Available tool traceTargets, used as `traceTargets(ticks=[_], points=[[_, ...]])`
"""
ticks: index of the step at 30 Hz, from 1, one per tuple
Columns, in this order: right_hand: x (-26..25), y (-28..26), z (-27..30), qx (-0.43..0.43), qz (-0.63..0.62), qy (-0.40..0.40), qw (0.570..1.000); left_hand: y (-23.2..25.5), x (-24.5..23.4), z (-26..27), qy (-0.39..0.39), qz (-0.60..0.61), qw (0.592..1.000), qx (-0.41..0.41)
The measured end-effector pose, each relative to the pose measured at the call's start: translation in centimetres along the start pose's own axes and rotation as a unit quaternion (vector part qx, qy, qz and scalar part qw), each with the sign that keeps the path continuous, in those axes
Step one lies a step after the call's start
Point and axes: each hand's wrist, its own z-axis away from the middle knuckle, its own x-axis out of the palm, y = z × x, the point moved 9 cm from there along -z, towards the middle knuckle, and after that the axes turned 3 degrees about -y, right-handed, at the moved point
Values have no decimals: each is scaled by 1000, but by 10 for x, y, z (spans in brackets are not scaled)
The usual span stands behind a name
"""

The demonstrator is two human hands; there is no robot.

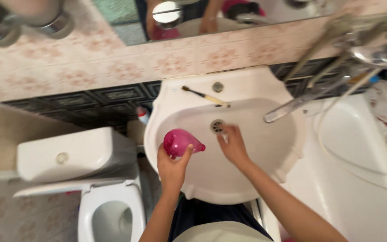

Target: The person washes a pink plastic bottle and its cap by hand under a faucet, using a toothbrush to scrub the bottle's rim and cap, then places the bottle into a trash bin.

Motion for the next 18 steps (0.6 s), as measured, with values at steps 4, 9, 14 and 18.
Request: traceTargets(ticks=[4, 9, 14, 18], points=[[-25, 74, 92, 287, -204, -27, 935, -59, 60, -7, -97, 232, 957, -146], [-13, 32, 127, 371, -417, -23, 829, -86, 120, 13, -205, 400, 849, -278], [-26, -21, 93, 275, -463, 75, 839, -79, 142, 39, -227, 407, 815, -344], [-44, -27, 88, 265, -423, 155, 853, -73, 145, 43, -270, 311, 832, -371]])
